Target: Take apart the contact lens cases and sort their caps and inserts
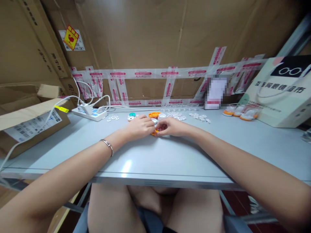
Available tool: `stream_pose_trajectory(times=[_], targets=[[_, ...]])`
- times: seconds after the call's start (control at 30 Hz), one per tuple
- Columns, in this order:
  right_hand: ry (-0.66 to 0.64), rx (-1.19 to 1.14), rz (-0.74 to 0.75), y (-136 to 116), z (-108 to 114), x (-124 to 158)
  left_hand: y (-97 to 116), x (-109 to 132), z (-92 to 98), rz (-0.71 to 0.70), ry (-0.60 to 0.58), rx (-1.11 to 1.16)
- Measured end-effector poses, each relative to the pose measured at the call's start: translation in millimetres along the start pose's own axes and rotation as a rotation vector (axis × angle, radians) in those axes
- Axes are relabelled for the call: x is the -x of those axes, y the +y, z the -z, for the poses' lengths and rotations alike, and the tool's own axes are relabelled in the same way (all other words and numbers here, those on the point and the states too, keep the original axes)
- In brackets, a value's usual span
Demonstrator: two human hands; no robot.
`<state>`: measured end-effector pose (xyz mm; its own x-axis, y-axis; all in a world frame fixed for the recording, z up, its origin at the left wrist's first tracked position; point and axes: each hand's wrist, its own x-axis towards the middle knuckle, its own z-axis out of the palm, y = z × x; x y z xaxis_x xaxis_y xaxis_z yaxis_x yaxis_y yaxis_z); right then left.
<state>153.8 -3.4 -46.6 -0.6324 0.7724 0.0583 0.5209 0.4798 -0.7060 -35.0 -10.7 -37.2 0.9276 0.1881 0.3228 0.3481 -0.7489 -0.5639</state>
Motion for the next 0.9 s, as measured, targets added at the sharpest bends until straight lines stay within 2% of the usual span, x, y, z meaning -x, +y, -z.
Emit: stream_pose_trajectory(times=[0.13, 0.6, 0.9], targets=[[0.007, 0.027, 0.009, 1.0, 0.5, -1.0, -0.1, -0.7, 2.4, -0.087, -0.001, -0.082], [0.016, 0.052, 0.013, 2.8, 0.2, -2.2, -0.4, 2.5, -0.3, -0.114, 0.007, -0.095], [0.023, 0.047, -0.007, 0.3, 0.4, -1.3, 0.3, 3.0, -2.2, -0.012, -0.007, 0.054]])
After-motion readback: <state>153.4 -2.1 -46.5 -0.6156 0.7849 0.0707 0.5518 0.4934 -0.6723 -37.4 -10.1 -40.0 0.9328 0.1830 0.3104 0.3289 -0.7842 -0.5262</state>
